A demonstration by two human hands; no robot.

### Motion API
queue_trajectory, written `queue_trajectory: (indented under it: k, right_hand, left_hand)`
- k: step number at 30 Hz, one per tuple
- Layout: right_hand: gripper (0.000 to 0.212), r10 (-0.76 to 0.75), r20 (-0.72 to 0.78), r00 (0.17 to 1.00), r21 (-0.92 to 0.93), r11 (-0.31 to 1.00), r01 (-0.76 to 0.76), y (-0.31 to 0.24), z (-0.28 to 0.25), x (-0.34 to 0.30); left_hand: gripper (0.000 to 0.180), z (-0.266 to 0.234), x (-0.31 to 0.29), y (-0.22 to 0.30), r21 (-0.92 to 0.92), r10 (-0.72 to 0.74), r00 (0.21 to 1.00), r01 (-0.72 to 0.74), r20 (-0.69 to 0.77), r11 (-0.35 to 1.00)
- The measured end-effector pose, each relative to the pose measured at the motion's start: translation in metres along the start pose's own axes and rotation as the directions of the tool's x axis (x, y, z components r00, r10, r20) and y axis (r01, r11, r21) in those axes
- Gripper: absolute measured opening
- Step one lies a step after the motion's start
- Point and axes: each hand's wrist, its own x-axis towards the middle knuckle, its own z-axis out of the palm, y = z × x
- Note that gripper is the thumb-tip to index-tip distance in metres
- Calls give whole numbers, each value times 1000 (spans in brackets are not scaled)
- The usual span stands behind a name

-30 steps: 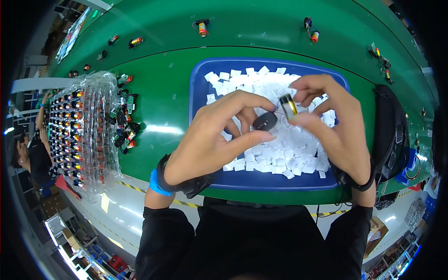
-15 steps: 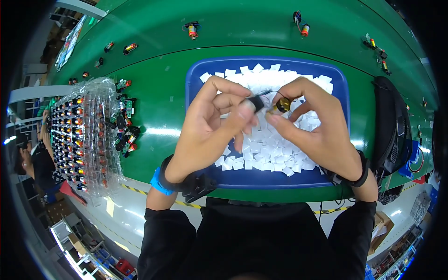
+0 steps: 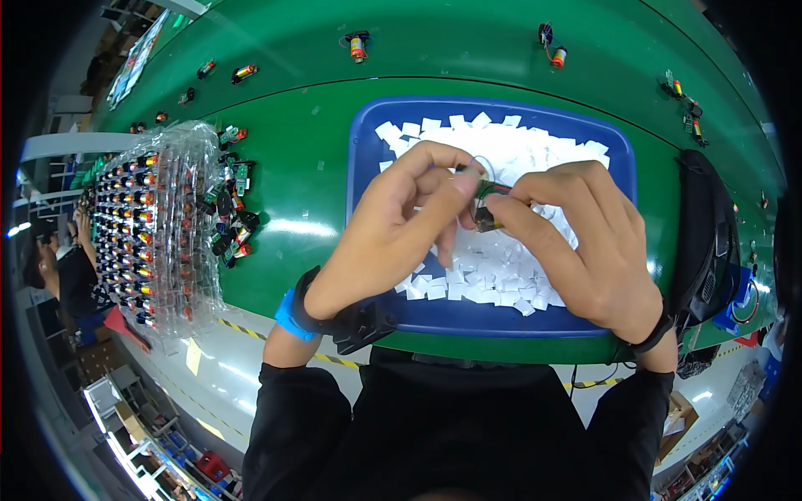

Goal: The person assembles electronic components by hand, fitting a battery and a circuit board together before placing the finished units onto a green conveyor belt.

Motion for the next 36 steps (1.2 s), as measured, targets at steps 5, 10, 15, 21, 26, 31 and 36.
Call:
queue_trajectory:
  k: [5, 10, 15, 21, 26, 31, 36]
  right_hand:
    - [40, -35, 34, 999, -144, 989, 39, -5, -1, 2]
    - [42, 7, 64, 998, -160, 987, 4, -6, -2, 3]
    - [42, 0, 51, 999, -195, 981, 10, -6, -3, 2]
    - [34, 133, -74, 988, 35, 991, -130, -1, -23, 4]
    - [31, 581, 211, 786, 522, 613, -593, -8, -22, 1]
    - [25, 567, 123, 814, 688, 543, -482, -3, -7, -3]
    - [17, 531, 185, 827, 698, 521, -492, -4, -7, -4]
  left_hand:
    - [27, 5, -5, -7, 72, 88, 996, -86, -28, 994]
    - [29, -1, -5, -3, 83, 85, 994, -90, 64, 993]
    - [31, 2, -6, -3, 130, 42, 995, -53, 88, 990]
    - [33, 7, -3, -9, -3, 228, 974, -228, -6, 974]
    - [33, 11, -3, -12, -42, 402, 914, -404, -53, 914]
    - [35, 12, 0, -15, 120, 543, 838, -535, -52, 837]
    - [36, 16, -2, -16, 398, 617, 785, -551, -50, 734]
